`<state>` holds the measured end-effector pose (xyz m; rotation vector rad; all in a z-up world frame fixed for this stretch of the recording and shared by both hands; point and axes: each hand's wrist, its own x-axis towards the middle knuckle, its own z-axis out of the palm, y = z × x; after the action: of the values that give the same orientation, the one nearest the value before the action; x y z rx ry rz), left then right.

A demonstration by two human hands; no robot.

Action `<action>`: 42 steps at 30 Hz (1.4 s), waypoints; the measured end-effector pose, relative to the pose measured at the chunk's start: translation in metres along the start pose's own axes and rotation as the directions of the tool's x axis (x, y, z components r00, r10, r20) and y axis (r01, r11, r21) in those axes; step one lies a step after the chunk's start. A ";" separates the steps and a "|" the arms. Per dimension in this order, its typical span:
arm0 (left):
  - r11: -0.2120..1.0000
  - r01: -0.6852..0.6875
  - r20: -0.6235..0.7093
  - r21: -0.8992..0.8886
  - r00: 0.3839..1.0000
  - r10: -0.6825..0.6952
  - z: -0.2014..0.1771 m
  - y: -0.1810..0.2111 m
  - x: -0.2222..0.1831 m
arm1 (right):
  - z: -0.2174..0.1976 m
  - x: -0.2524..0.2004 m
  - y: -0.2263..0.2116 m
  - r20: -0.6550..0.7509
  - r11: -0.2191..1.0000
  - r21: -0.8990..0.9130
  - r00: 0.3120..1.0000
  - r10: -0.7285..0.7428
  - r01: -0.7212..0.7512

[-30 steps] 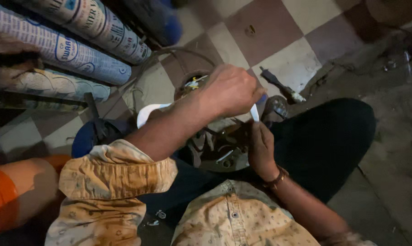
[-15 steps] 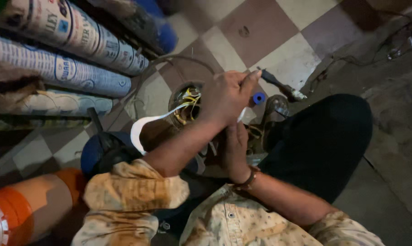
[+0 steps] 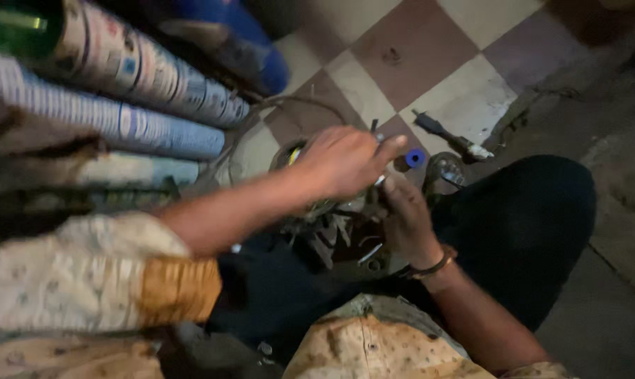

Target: The person sits on the floor and works on a small electric motor, using a tool to adjust and manipulate the internal windings and components. The hands repeatedly reach into the motor housing to reposition wires and parts.

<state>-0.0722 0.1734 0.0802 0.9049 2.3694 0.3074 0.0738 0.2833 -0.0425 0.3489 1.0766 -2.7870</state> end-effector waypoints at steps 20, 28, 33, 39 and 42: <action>0.927 -0.304 -0.589 0.219 0.716 0.374 0.098 -0.022 0.016 | 0.034 -0.010 0.057 -0.287 0.904 -0.246 0.864 -0.414 0.351; 0.862 -0.506 -0.475 -0.020 0.764 0.437 0.010 -0.031 -0.013 | -0.002 -0.006 0.016 -0.167 0.985 0.153 0.984 -0.056 0.082; 0.873 -0.436 -0.391 0.219 0.780 0.488 0.002 -0.014 -0.041 | 0.003 0.029 -0.019 -0.089 1.000 0.025 0.996 0.002 0.001; 0.724 -0.344 -0.312 0.597 0.732 0.606 0.016 -0.008 -0.036 | 0.023 0.048 -0.055 0.295 0.985 0.108 0.942 -0.160 0.133; 0.786 -0.396 -0.408 0.475 0.692 0.596 0.024 -0.016 -0.042 | 0.037 0.032 -0.064 0.361 0.993 0.090 0.926 -0.108 0.080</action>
<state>-0.0410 0.1335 0.0724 1.8845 2.6808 0.3989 0.0233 0.3037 0.0169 -0.2180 0.9236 -2.8194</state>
